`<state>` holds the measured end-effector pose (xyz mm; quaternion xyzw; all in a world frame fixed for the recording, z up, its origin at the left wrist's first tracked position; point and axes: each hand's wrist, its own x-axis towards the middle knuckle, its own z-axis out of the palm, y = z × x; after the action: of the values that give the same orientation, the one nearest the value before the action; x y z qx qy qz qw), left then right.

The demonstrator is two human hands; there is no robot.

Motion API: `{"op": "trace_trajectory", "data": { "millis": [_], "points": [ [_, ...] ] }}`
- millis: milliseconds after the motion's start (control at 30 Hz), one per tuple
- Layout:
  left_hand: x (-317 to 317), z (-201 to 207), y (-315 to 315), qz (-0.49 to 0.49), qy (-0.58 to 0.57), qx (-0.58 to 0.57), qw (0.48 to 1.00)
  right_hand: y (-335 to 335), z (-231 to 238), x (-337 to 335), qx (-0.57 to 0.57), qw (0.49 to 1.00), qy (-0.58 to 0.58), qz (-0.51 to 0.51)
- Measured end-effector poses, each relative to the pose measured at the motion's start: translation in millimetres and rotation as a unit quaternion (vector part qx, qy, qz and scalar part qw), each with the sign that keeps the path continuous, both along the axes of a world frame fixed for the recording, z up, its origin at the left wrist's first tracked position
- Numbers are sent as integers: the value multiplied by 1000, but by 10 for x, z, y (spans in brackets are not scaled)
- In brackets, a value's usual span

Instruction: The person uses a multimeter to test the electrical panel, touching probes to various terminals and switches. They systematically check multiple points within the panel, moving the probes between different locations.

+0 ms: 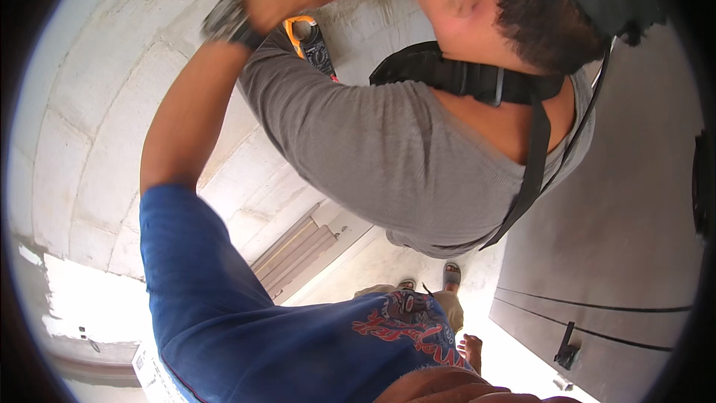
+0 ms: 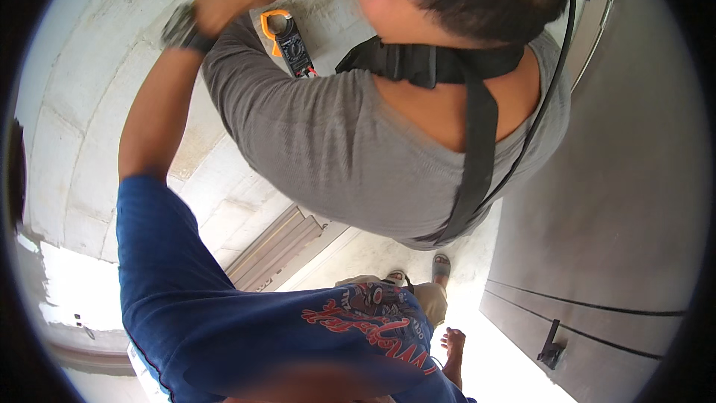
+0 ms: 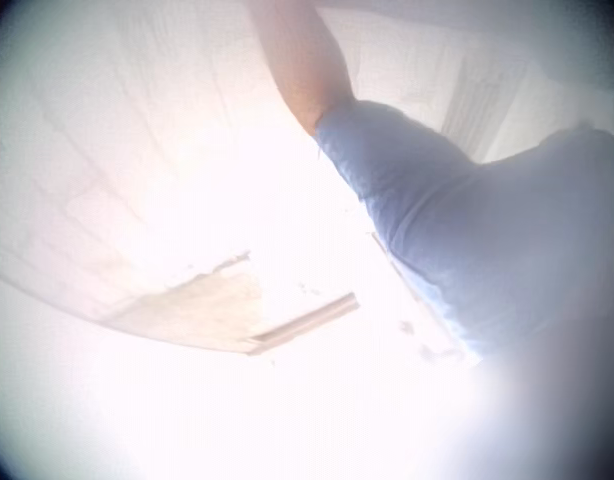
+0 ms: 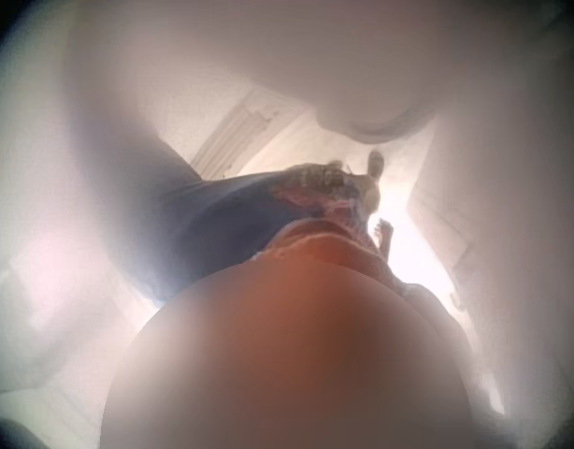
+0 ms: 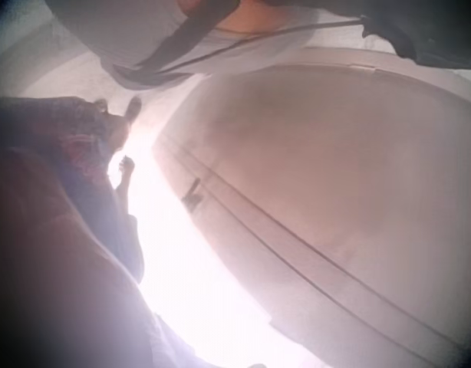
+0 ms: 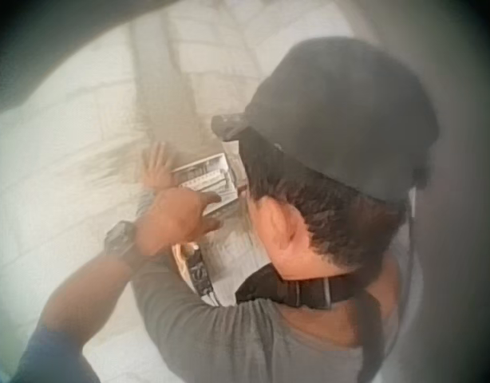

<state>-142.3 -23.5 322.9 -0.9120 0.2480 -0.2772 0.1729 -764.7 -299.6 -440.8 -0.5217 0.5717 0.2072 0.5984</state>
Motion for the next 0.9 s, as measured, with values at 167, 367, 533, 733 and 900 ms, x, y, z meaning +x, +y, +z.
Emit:
{"op": "trace_trajectory", "data": {
  "millis": [167,367,533,733,900],
  "points": [
    [-1359,-402,682,-236,52,-162,957,275,108,109,-27,999,-27,-33],
    [-2266,-1299,1352,-400,582,-152,692,514,126,-163,0,999,-40,-11],
    [-2641,-2462,1760,-99,627,-290,716,686,73,-553,19,1000,-12,18],
    [-3538,-3775,1704,46,671,-91,734,546,104,-744,-4,995,17,99],
    [-4395,-4288,1180,8,760,-79,645,68,221,-982,-14,996,-89,-11]
  ]
}}
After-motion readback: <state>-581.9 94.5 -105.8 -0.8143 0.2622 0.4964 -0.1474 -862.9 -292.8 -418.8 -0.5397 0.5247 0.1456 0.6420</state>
